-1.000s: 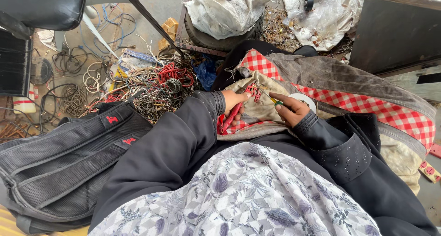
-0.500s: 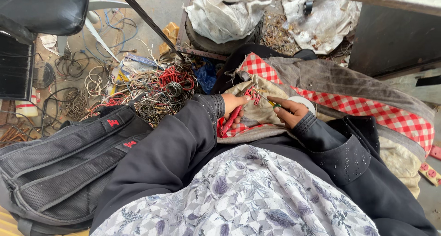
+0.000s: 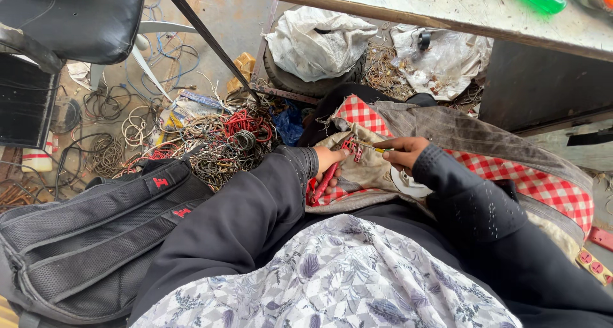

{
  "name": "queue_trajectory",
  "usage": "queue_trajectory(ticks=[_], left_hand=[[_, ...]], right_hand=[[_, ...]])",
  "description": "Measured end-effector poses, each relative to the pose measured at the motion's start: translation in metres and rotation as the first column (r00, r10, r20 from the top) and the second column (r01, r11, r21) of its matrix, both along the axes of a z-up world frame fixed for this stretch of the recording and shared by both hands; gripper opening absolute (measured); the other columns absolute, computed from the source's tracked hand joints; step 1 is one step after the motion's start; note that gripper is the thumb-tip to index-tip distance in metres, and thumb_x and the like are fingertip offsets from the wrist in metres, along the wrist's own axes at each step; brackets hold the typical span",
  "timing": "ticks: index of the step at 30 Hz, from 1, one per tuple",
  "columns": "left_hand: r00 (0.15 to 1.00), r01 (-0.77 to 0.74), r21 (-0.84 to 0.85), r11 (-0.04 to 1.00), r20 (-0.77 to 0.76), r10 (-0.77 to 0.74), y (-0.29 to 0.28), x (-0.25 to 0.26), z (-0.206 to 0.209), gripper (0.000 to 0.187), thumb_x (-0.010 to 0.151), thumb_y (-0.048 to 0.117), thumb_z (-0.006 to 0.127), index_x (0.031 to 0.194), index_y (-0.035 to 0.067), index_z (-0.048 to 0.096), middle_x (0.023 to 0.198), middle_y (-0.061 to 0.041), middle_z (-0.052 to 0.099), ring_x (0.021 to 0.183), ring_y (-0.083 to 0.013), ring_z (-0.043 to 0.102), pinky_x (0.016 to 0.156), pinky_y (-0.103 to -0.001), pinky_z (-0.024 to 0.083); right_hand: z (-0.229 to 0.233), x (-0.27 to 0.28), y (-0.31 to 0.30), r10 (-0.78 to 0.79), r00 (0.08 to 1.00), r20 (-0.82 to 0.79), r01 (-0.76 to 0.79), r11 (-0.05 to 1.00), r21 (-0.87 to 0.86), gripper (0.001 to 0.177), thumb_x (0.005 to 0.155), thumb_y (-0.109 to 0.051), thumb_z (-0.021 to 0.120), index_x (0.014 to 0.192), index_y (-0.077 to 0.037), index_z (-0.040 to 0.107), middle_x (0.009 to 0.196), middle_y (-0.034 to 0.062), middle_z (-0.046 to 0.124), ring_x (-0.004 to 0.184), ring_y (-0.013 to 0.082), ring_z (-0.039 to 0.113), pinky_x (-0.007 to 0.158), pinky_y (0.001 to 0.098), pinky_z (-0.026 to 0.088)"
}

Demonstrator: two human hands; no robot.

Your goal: The person uses a screwdriver to manipulate a small electrical component held in their left hand while seated. They repeatedly adjust the component and use the tool to work on its internal parts.

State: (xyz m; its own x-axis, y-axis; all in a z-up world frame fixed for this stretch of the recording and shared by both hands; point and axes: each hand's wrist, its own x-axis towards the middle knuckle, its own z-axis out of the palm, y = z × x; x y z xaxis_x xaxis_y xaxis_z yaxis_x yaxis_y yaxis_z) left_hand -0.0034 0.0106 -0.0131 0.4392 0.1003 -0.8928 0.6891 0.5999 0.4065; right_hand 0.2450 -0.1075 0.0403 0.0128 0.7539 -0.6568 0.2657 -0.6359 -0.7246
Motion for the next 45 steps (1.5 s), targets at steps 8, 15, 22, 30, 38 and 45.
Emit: queue_trajectory(ticks=[8, 15, 22, 30, 38, 45], left_hand=[[0.999, -0.043, -0.031, 0.999, 0.001, 0.044, -0.001, -0.003, -0.002, 0.058, 0.100, 0.052, 0.055, 0.088, -0.005, 0.060, 0.069, -0.021, 0.062, 0.057, -0.0353, 0.063, 0.054, -0.052, 0.058], [0.998, -0.055, -0.020, 0.998, 0.001, 0.055, -0.001, -0.006, -0.003, 0.054, 0.101, 0.050, 0.057, 0.089, -0.003, 0.061, 0.072, -0.017, 0.062, 0.061, -0.0322, 0.065, 0.057, -0.053, 0.060], [0.998, -0.065, -0.059, 0.996, -0.016, 0.064, 0.000, -0.004, -0.018, 0.054, 0.098, 0.053, 0.056, 0.093, -0.001, 0.060, 0.074, -0.015, 0.062, 0.061, -0.0328, 0.064, 0.056, -0.052, 0.058], [0.995, -0.095, -0.128, 0.987, 0.011, 0.097, 0.000, 0.003, -0.046, 0.049, 0.096, 0.051, 0.059, 0.104, 0.002, 0.057, 0.083, -0.013, 0.058, 0.066, -0.0334, 0.062, 0.060, -0.060, 0.057], [0.998, -0.036, -0.060, 0.998, 0.058, 0.040, 0.001, 0.002, -0.030, 0.057, 0.098, 0.052, 0.057, 0.098, -0.005, 0.059, 0.077, -0.018, 0.060, 0.062, -0.0360, 0.064, 0.058, -0.057, 0.058], [0.998, 0.047, -0.011, 0.999, 0.037, -0.046, 0.005, -0.003, -0.030, 0.063, 0.099, 0.056, 0.054, 0.092, -0.007, 0.060, 0.069, -0.022, 0.064, 0.059, -0.0385, 0.066, 0.058, -0.053, 0.058]], right_hand=[[0.010, 0.005, 0.048, 0.353, 0.900, 0.256, -0.323, 0.934, -0.151, 0.041, 0.093, -0.030, 0.070, 0.133, -0.022, 0.073, 0.067, 0.0058, 0.065, 0.059, 0.0137, 0.059, 0.058, 0.0323, 0.049], [0.020, -0.006, 0.048, 0.499, 0.721, 0.481, -0.573, 0.820, 0.009, 0.040, 0.091, -0.035, 0.071, 0.130, -0.027, 0.070, 0.114, 0.0080, 0.077, 0.097, 0.0257, 0.074, 0.090, 0.0397, 0.056], [0.060, -0.029, 0.034, 0.539, 0.369, 0.757, -0.777, 0.625, -0.066, 0.046, 0.094, -0.024, 0.062, 0.140, -0.025, 0.058, 0.100, 0.0147, 0.073, 0.086, 0.0340, 0.072, 0.079, 0.0479, 0.058], [0.018, -0.015, 0.005, 0.312, 0.686, 0.657, -0.583, 0.776, 0.240, 0.044, 0.091, -0.029, 0.069, 0.134, -0.023, 0.067, 0.092, 0.0162, 0.074, 0.079, 0.0348, 0.073, 0.074, 0.0466, 0.058], [-0.019, 0.015, 0.012, 0.050, 0.999, 0.010, -0.049, 0.993, -0.104, 0.046, 0.091, -0.030, 0.072, 0.134, -0.017, 0.071, 0.061, 0.0017, 0.056, 0.049, 0.0099, 0.045, 0.045, 0.0292, 0.035], [-0.025, 0.015, 0.019, 0.047, 0.999, 0.010, -0.046, 0.996, -0.080, 0.042, 0.090, -0.028, 0.074, 0.128, -0.011, 0.074, 0.059, 0.0026, 0.055, 0.046, 0.0104, 0.046, 0.044, 0.0291, 0.035]])
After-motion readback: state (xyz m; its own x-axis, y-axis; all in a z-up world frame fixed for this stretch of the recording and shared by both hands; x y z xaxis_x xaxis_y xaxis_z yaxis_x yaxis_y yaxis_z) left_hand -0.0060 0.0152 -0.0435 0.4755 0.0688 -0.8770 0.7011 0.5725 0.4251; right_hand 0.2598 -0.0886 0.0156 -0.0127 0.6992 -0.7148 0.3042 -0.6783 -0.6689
